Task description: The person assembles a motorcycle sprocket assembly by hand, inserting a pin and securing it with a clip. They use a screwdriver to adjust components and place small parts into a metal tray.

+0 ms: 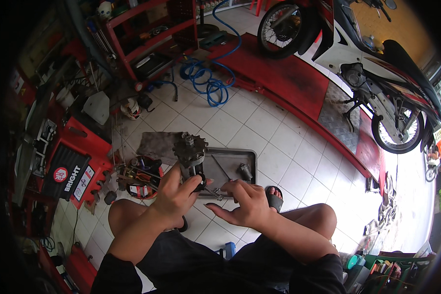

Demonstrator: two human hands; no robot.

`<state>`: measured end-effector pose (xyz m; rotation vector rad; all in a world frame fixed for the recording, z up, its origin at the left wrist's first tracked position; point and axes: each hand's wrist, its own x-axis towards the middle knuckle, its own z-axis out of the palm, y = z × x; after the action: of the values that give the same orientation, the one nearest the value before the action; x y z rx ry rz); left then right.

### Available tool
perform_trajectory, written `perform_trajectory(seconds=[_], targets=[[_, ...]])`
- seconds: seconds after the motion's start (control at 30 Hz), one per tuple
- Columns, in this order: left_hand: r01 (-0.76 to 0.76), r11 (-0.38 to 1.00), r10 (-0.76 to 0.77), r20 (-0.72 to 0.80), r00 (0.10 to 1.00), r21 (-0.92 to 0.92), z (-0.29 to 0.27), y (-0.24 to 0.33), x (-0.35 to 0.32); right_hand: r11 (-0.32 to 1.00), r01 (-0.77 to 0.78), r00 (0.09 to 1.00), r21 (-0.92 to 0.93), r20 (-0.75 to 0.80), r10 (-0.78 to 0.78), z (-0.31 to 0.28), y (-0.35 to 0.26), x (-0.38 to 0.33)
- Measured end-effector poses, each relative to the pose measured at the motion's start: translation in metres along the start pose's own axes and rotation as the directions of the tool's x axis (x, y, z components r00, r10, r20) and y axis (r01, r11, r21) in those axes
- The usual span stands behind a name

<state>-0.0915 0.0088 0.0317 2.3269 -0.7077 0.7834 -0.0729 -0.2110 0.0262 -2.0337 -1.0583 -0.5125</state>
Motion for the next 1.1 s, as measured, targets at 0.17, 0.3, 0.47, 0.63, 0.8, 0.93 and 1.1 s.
perform_trajectory(seconds=[0.17,0.3,0.47,0.63,0.8,0.93,1.1], targets=[[0.031,0.999,-0.031,-0.008,0.999,0.010,0.002,0.001,-0.004,0.979,0.165,0.984,-0.118,-0.043,-0.171,-0.002,0.002,0.004],[0.024,1.000,-0.024,-0.010,1.000,-0.003,0.004,0.000,-0.005,0.992,0.119,0.991,-0.029,-0.052,-0.120,0.001,0.005,0.000],[0.020,1.000,-0.020,-0.010,1.000,0.007,0.002,0.001,-0.003,0.989,0.135,0.991,-0.052,0.006,-0.135,-0.001,0.004,-0.001],[0.166,0.975,-0.167,0.004,0.986,-0.151,0.007,0.004,-0.006,0.984,0.176,0.984,0.023,-0.040,-0.175,-0.001,0.005,0.006],[0.422,0.838,-0.377,0.191,0.906,-0.347,0.002,0.008,0.005,0.999,-0.014,0.993,0.031,0.116,0.011,-0.009,0.006,0.000],[0.480,0.779,-0.399,0.271,0.876,-0.403,0.006,0.006,0.003,0.988,0.142,0.989,0.063,-0.039,-0.139,-0.006,0.011,0.011],[0.427,0.833,-0.354,0.254,0.900,-0.351,0.010,0.005,-0.002,0.987,0.135,0.968,-0.086,0.222,-0.114,-0.021,0.010,0.007]])
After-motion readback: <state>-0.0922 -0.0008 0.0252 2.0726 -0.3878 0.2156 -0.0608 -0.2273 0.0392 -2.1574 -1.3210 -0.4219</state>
